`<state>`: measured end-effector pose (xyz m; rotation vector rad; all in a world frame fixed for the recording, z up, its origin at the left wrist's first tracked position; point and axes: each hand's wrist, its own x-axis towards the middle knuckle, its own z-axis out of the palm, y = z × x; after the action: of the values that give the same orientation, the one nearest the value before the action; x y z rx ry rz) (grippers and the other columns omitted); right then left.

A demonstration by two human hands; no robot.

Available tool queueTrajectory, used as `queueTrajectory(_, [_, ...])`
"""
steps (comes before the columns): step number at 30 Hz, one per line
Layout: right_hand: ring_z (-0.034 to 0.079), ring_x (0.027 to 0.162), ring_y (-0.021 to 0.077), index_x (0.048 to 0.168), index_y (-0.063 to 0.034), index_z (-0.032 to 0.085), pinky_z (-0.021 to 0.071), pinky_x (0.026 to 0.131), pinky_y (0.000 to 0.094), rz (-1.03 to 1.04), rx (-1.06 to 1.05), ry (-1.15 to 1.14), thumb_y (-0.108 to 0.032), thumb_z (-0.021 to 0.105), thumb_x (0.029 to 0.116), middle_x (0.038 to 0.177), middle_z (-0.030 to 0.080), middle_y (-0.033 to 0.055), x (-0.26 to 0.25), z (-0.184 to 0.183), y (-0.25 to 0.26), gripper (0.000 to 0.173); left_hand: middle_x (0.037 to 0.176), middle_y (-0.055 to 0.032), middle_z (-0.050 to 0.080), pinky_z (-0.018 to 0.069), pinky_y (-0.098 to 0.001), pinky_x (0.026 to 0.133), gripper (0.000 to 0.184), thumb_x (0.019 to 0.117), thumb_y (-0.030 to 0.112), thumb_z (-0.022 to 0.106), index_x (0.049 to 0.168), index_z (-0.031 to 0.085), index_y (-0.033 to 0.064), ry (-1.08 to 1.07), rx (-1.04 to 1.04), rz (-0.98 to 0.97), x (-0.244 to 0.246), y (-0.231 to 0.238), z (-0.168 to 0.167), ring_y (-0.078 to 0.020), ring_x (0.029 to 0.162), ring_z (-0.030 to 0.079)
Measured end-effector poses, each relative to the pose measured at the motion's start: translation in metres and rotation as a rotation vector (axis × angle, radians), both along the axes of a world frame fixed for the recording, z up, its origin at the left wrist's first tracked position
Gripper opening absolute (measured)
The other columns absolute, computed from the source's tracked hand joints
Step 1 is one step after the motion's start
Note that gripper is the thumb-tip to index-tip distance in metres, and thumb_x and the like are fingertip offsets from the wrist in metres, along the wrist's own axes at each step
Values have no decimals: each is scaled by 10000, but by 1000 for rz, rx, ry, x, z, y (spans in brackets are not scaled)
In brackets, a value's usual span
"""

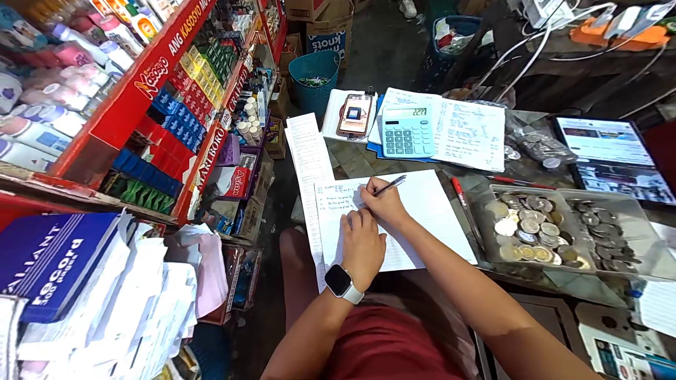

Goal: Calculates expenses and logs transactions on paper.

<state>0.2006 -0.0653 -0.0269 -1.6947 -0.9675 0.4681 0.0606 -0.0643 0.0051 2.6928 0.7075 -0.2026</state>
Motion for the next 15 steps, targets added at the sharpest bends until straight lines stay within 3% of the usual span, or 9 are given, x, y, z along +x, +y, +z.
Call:
queueTrajectory(4, [496,462,8,669,-126,445,466,484,177,-137,186,204,-14,594,915,548,483,-78,8,11,-1,308,1588,-264,383,260,-629,1190,571,1086,322,427,1497,437,-74,40,-34,3,0,-1,5,-472,1486,322])
queueTrajectory(6, [475,466,41,709,-93,477,456,487,219,-252,195,99,-123,652,957,570,475,-48,35,24,0,305,1589,-272,376,264,-620,1193,611,1091,375,402,1502,426,-77,55,-52,12,1,-1,6,-474,1491,312])
queueTrajectory(7, [483,493,93,784,-50,528,459,506,271,-311,142,-9,-215,650,1000,615,492,8,55,30,-1,298,1588,-269,379,266,-606,1198,647,1087,423,396,1505,426,-70,69,-65,21,1,0,8,-465,1494,312])
queueTrajectory(8, [552,568,179,943,4,608,508,570,357,-358,68,-141,-280,606,1042,710,567,99,78,36,-2,301,1590,-267,376,264,-593,1203,683,1080,468,392,1508,423,-64,85,-82,28,2,2,10,-458,1496,309])
queueTrajectory(9, [654,726,283,1141,45,641,566,706,452,-385,-7,-284,-271,544,1071,866,657,195,102,39,-2,337,1587,-268,380,267,-582,1204,715,1071,504,389,1510,423,-58,95,-94,30,1,4,11,-455,1496,312])
queueTrajectory(10, [694,951,375,1275,71,615,564,882,512,-393,-84,-404,-224,496,1090,1069,683,272,123,43,-1,368,1577,-272,392,274,-579,1201,734,1064,526,390,1506,429,-59,94,-99,27,1,6,12,-458,1490,320])
queueTrajectory(11, [651,1115,438,1323,86,584,514,994,543,-385,-164,-476,-185,466,1098,1209,639,314,140,46,1,372,1569,-276,402,281,-579,1196,747,1061,541,388,1502,435,-60,93,-103,22,0,7,14,-461,1485,328])
queueTrajectory(12, [618,1181,473,1304,94,586,485,1034,561,-361,-224,-546,-166,465,1094,1248,618,331,154,46,3,356,1565,-275,407,285,-576,1195,755,1059,552,383,1499,438,-60,96,-106,15,1,8,16,-459,1483,333])
queueTrajectory(15, [546,1254,543,1278,82,602,428,1051,656,-211,-367,-697,-216,525,1076,1285,598,350,177,41,6,368,1573,-268,397,288,-582,1190,759,1060,555,382,1495,437,-64,111,-115,-1,2,8,21,-455,1484,331])
